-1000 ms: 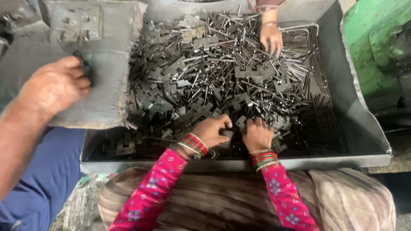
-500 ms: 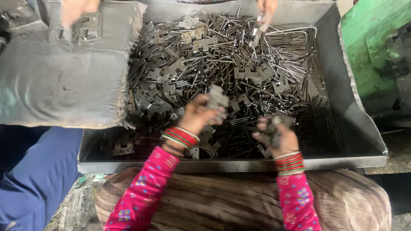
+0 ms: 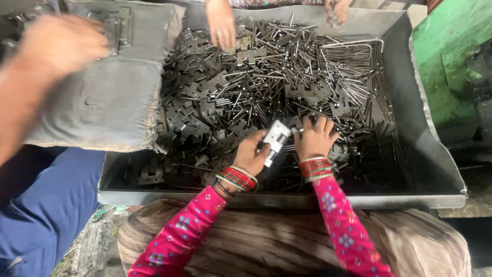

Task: The person sorts small metal hinge components and pins from a large metal bin, picking them up by hand and separating different types.

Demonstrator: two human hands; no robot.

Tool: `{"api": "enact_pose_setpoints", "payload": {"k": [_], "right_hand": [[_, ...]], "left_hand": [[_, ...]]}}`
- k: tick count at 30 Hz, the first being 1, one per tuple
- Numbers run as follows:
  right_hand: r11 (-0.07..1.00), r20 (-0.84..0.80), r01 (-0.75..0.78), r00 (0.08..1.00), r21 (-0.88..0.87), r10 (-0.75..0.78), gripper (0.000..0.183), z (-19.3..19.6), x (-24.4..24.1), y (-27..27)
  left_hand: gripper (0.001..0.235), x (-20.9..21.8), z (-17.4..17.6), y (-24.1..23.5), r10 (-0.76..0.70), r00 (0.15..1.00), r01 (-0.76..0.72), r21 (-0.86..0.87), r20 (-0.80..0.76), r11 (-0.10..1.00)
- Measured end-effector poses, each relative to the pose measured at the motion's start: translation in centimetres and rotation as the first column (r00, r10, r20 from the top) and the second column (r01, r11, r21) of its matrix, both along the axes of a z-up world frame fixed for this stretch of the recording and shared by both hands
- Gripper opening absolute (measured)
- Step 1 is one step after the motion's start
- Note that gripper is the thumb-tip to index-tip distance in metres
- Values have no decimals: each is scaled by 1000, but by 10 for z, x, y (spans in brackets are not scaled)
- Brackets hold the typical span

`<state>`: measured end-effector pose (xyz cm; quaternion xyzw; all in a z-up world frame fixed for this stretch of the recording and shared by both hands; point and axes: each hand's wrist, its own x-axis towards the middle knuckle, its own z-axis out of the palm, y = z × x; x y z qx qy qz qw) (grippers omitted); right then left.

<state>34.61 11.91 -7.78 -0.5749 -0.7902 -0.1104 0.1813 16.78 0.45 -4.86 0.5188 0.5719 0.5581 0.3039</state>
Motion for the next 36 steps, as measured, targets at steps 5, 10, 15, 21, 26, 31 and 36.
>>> {"api": "enact_pose_setpoints", "payload": {"k": [5, 10, 15, 21, 26, 31, 36], "right_hand": [[997, 102, -35, 994, 64, 28, 41, -11, -3, 22], [993, -228, -116, 966, 37, 122, 38, -2, 1, -2], [839, -885, -544, 402, -25, 234, 23, 21, 24, -33], [818, -987, -567, 161, -99, -8, 28, 47, 62, -44], [778, -880, -607, -269, -160, -390, 20, 54, 85, -47], [745, -567, -655, -664, 127, -487, 66, 58, 113, -43], [878, -591, -478, -713, 15, -378, 57, 49, 114, -43]], "left_hand": [[35, -4, 24, -7, 60, 925, -48, 42, -376, 998], [16, -66, 63, -2, 379, 449, -274, 279, -809, 920], [21, -213, 56, -11, 414, 94, -651, 258, -906, 714], [38, -284, 23, -16, 473, -248, -745, 479, -845, 465], [52, -154, 50, 3, 539, -142, -602, 504, -830, 619], [26, -40, 13, 13, -25, 526, -258, -188, -850, 948], [23, -8, -67, 17, -110, 460, -224, -235, -881, 946]]}}
